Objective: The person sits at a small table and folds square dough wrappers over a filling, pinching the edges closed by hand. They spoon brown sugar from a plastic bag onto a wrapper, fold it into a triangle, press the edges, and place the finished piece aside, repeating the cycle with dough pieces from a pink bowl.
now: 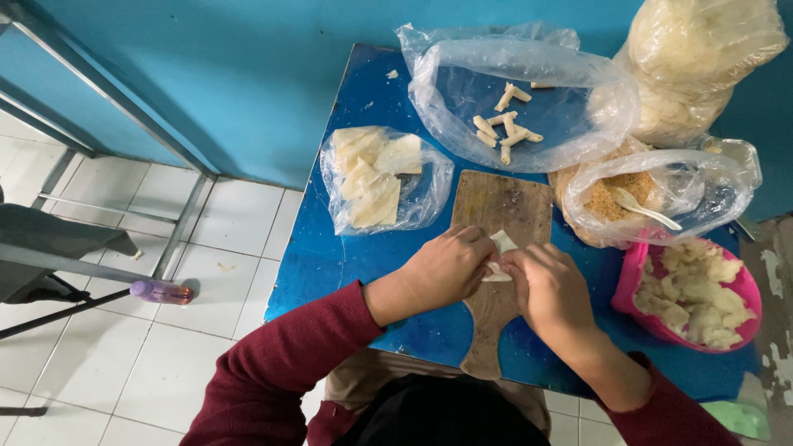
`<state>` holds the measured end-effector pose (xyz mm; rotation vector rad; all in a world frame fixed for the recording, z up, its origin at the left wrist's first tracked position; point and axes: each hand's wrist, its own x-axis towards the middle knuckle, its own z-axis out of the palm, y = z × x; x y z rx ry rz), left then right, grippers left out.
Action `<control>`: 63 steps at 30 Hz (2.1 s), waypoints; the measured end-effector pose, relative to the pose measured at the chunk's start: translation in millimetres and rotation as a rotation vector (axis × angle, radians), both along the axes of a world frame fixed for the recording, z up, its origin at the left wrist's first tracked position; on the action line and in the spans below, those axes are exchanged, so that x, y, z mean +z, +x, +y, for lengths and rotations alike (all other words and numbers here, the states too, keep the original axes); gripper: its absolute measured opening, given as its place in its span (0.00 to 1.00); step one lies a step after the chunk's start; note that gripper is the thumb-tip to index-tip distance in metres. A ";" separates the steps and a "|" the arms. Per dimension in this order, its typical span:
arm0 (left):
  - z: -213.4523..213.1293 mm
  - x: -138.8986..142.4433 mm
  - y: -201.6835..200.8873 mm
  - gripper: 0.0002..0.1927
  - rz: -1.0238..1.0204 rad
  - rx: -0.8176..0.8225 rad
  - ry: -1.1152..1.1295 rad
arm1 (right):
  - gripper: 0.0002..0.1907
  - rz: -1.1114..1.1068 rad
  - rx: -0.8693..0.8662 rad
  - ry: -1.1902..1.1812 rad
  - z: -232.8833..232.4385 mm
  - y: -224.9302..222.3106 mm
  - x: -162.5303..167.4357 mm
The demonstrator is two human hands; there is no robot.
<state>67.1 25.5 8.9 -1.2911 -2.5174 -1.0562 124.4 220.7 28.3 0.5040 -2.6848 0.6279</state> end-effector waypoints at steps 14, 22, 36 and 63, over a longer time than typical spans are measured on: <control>0.3 1.8 -12.3 0.01 -0.285 0.066 0.104 | 0.06 -0.328 -0.074 -0.188 11.1 -24.5 -3.8; -2.6 1.3 -10.3 0.04 0.013 -0.019 0.127 | 0.06 -0.053 0.059 -0.119 4.1 -17.0 1.7; -2.1 -1.5 -2.3 0.10 0.087 0.027 -0.015 | 0.04 -0.018 0.007 -0.065 1.2 -11.7 -1.9; 11.4 -6.3 -0.8 0.10 0.213 0.117 -0.063 | 0.06 0.128 -0.112 0.225 2.8 -2.4 -0.3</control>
